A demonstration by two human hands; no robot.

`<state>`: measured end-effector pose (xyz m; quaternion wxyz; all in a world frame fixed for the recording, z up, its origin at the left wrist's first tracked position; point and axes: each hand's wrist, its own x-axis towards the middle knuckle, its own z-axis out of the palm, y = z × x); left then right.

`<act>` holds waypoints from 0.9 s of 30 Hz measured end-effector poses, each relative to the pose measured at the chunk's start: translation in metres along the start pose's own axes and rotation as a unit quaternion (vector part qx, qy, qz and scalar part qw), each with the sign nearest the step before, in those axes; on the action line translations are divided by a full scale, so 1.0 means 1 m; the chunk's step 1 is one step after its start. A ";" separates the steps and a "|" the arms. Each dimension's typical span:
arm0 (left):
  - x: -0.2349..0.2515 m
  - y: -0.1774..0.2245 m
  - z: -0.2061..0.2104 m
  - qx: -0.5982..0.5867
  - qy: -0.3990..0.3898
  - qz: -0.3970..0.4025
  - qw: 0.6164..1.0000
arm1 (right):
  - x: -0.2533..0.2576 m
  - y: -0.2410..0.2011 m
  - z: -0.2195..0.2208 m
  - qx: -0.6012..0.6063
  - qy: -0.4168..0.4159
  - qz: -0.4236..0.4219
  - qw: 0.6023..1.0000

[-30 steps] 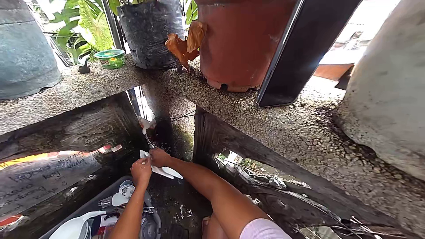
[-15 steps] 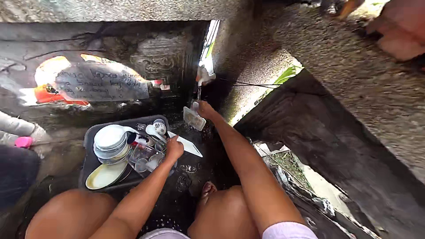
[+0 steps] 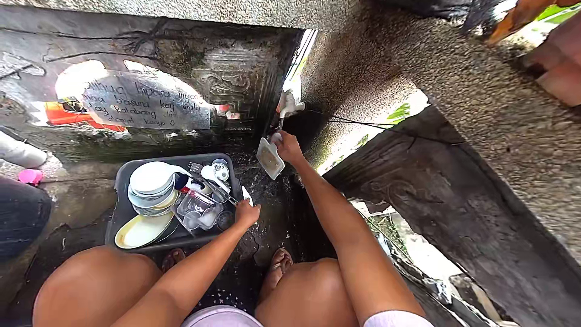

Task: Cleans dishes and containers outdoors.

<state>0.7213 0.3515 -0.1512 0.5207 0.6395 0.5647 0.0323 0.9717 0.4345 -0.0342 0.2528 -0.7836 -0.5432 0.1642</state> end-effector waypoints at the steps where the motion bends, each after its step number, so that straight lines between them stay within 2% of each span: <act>1: 0.001 -0.003 0.004 -0.034 -0.002 -0.009 0.999 | -0.004 0.000 -0.001 0.037 0.027 0.021 0.999; 4: 0.001 -0.009 0.013 -0.120 -0.006 -0.030 0.992 | -0.015 0.006 -0.007 0.196 0.089 0.110 0.970; 7: 0.003 -0.012 0.020 -0.157 0.000 -0.038 0.987 | -0.029 0.011 -0.012 0.394 0.135 0.172 0.893; 9: 0.003 -0.013 0.024 -0.163 0.005 -0.035 0.986 | -0.036 0.015 -0.013 0.479 0.150 0.211 0.839; 11: 0.005 -0.013 0.027 -0.159 0.012 -0.029 0.987 | -0.041 0.020 -0.011 0.517 0.155 0.260 0.800; 14: 0.007 -0.013 0.030 -0.157 0.029 -0.019 0.987 | -0.046 0.022 -0.012 0.535 0.138 0.318 0.771; 18: 0.004 -0.015 0.028 -0.163 0.040 -0.007 0.986 | -0.047 0.030 -0.009 0.562 0.142 0.352 0.735; 20: 0.000 -0.017 0.029 -0.157 0.045 0.005 0.987 | -0.042 0.030 -0.005 0.565 0.176 0.361 0.721; 22: -0.004 -0.020 0.032 -0.147 0.047 0.021 0.988 | -0.036 0.027 -0.006 0.532 0.225 0.368 0.729; 23: -0.007 -0.022 0.032 -0.144 0.045 0.027 0.988 | -0.034 0.023 -0.007 0.498 0.243 0.364 0.748; 27: -0.009 -0.030 0.035 -0.152 0.034 0.030 0.987 | -0.033 0.016 -0.008 0.280 0.259 0.257 0.888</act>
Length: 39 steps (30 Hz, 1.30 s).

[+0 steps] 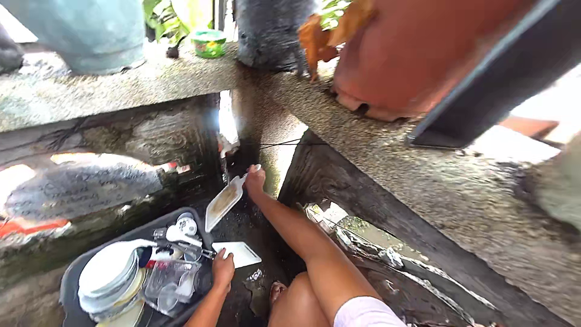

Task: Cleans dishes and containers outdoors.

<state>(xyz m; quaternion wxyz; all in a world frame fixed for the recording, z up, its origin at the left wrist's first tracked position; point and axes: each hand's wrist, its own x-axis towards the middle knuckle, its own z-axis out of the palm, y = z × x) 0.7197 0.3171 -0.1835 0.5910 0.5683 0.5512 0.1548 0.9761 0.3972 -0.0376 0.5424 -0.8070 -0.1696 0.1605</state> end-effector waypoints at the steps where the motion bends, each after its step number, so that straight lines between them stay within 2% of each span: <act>1: 0.002 -0.002 0.000 0.000 -0.001 -0.003 1.000 | -0.005 -0.002 0.002 -0.045 -0.015 -0.048 0.998; 3: 0.006 -0.007 0.000 0.008 -0.003 -0.004 1.000 | -0.012 -0.005 0.011 -0.115 -0.080 -0.105 0.985; 5: 0.006 -0.008 0.001 0.015 -0.003 -0.003 1.000 | -0.010 -0.007 0.023 -0.149 -0.150 -0.125 0.969; 8: 0.003 -0.006 0.002 0.027 -0.007 0.006 1.000 | 0.002 0.002 0.035 -0.211 -0.181 -0.176 0.944; 11: 0.006 -0.004 -0.001 0.029 0.000 0.007 1.000 | 0.006 0.006 0.041 -0.300 -0.222 -0.229 0.899; 15: 0.020 -0.002 -0.003 0.031 0.012 0.000 0.999 | -0.015 -0.015 0.038 -0.402 -0.286 -0.278 0.824; 18: 0.030 0.002 -0.001 0.029 0.016 -0.007 0.999 | -0.025 -0.029 0.030 -0.411 -0.253 -0.259 0.836; 20: 0.041 0.007 0.003 0.025 0.018 -0.006 0.999 | -0.026 -0.042 0.019 -0.414 -0.242 -0.240 0.844; 25: 0.076 0.036 0.025 -0.034 0.031 -0.011 0.999 | -0.057 -0.082 -0.033 -0.436 -0.296 -0.300 0.795; 29: 0.087 0.067 0.051 -0.129 0.028 -0.041 0.990 | -0.108 -0.129 -0.089 -0.445 -0.255 -0.332 0.792; 31: 0.092 0.083 0.063 -0.139 0.022 -0.051 0.989 | -0.130 -0.149 -0.116 -0.455 -0.227 -0.332 0.795; 34: 0.108 0.104 0.077 -0.083 0.027 -0.043 0.995 | -0.149 -0.163 -0.145 -0.466 -0.208 -0.348 0.786; 37: 0.114 0.135 0.078 0.033 0.025 -0.032 0.999 | -0.151 -0.160 -0.157 -0.474 -0.222 -0.351 0.777; 39: 0.109 0.162 0.075 0.114 0.052 -0.016 0.992 | -0.150 -0.156 -0.160 -0.482 -0.241 -0.343 0.769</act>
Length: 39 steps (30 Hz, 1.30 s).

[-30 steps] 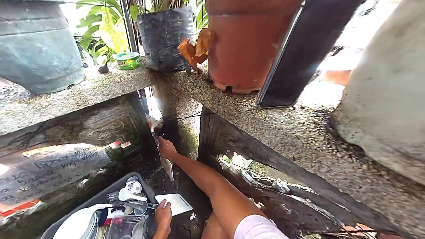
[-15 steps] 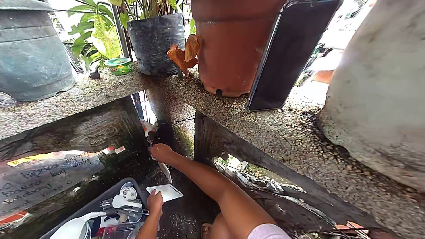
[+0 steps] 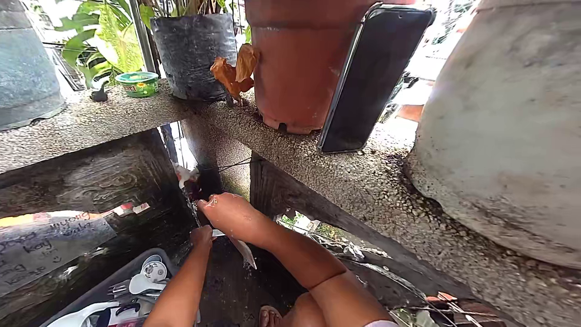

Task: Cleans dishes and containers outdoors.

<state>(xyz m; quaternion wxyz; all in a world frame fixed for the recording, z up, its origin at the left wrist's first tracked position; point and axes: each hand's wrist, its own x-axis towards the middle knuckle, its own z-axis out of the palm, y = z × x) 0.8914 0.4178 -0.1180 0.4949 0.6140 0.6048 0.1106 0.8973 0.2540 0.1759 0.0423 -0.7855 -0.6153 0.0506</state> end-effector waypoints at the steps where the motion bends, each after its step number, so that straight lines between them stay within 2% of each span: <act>1: -0.001 0.010 -0.004 0.036 0.027 0.001 0.999 | -0.001 0.001 0.002 0.000 -0.013 0.000 1.000; 4: 0.003 0.012 -0.013 0.115 0.088 -0.005 0.989 | 0.000 0.003 0.007 0.000 -0.039 -0.013 0.999; 6: -0.001 -0.010 -0.019 0.100 0.106 -0.007 0.989 | -0.001 0.009 0.009 0.012 -0.044 -0.016 0.999; 8: -0.017 -0.048 -0.026 -0.018 0.126 -0.013 0.992 | -0.001 0.016 0.016 0.041 -0.038 -0.012 0.998; 11: -0.039 -0.100 -0.020 -0.290 0.157 -0.026 0.944 | 0.000 0.025 0.030 0.036 -0.036 -0.021 0.998; 13: -0.045 -0.125 -0.017 -0.345 0.161 -0.031 0.924 | 0.005 0.027 0.033 0.016 -0.046 -0.028 0.998; 15: -0.051 -0.137 -0.017 -0.316 0.151 -0.040 0.936 | 0.010 0.028 0.032 -0.003 -0.067 -0.026 0.997; 18: -0.052 -0.133 -0.023 -0.198 0.116 -0.036 0.973 | 0.008 0.033 0.031 -0.014 -0.073 -0.017 0.997; 20: -0.041 -0.121 -0.033 -0.086 0.081 0.010 0.993 | 0.005 0.040 0.030 -0.025 -0.075 -0.014 0.997; 22: -0.022 -0.103 -0.044 0.012 0.034 0.078 0.996 | 0.002 0.047 0.031 -0.026 -0.073 -0.006 0.997; 25: 0.013 -0.058 -0.055 0.159 -0.078 0.211 0.961 | 0.003 0.051 0.031 -0.033 -0.092 0.022 0.995; 28: 0.032 -0.008 -0.056 0.282 -0.165 0.344 0.880 | 0.005 0.052 0.035 -0.037 -0.114 0.042 0.992; 31: 0.037 0.030 -0.060 0.341 -0.180 0.383 0.840 | 0.013 0.056 0.041 -0.037 -0.149 0.040 0.987; 35: 0.045 0.050 -0.071 0.370 -0.159 0.390 0.828 | 0.024 0.064 0.057 -0.035 -0.178 0.010 0.983; 39: 0.040 0.036 -0.086 0.310 -0.153 0.413 0.843 | 0.034 0.068 0.072 -0.034 -0.190 -0.021 0.981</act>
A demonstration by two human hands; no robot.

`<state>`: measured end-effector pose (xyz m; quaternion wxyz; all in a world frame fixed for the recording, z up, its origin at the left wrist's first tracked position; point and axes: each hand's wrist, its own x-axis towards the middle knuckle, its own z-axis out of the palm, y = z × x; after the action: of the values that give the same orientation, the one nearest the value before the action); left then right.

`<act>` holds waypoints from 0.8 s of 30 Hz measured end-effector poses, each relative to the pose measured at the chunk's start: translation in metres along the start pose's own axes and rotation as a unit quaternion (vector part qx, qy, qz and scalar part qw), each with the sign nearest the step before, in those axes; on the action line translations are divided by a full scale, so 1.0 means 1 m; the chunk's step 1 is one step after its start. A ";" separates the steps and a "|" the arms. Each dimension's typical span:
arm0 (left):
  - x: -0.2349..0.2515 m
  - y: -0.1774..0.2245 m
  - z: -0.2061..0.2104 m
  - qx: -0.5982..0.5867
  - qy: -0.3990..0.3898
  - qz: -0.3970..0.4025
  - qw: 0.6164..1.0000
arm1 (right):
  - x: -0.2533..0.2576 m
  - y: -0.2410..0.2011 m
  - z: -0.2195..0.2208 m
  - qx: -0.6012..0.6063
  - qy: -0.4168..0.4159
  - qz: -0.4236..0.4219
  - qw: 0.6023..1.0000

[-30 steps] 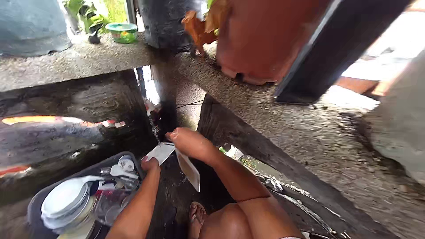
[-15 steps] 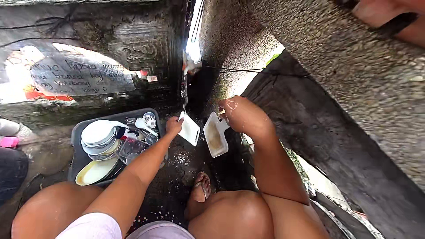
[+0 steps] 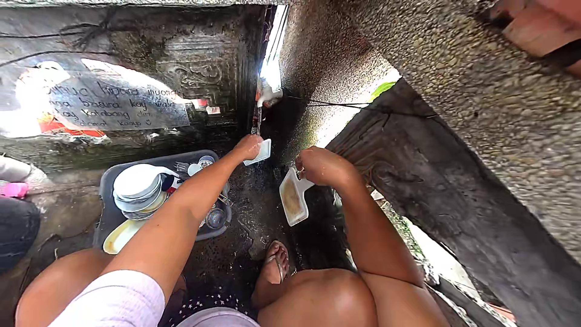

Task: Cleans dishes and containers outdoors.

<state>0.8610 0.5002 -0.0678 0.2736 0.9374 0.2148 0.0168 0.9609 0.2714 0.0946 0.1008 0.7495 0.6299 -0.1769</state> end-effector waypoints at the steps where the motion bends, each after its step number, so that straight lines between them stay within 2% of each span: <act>1: -0.008 0.000 0.003 -0.001 0.010 0.008 1.000 | 0.005 0.001 0.002 0.000 -0.002 -0.006 1.000; 8: -0.041 0.008 0.030 0.088 0.104 -0.006 0.991 | 0.034 0.002 0.021 0.033 -0.064 0.024 0.997; 11: -0.044 0.012 0.039 0.175 0.105 0.007 0.979 | 0.045 0.008 0.034 0.042 -0.068 0.042 0.996; 14: -0.057 0.022 0.048 0.241 0.066 -0.001 0.968 | 0.051 0.016 0.039 0.045 -0.085 0.048 0.994; 18: -0.056 0.035 0.044 0.221 0.041 -0.066 0.972 | 0.062 0.016 0.043 0.023 -0.108 0.045 0.993; 21: -0.032 0.049 0.022 0.171 0.049 -0.099 0.979 | 0.064 0.011 0.041 0.036 -0.129 0.052 0.990; 24: 0.001 0.045 -0.001 0.126 0.027 -0.125 0.984 | 0.075 0.021 0.054 0.082 -0.139 0.075 0.984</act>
<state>0.8791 0.4666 -0.0438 0.1472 0.9295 0.3375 -0.0198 0.9846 0.3150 0.0140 0.1386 0.7684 0.5350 -0.3228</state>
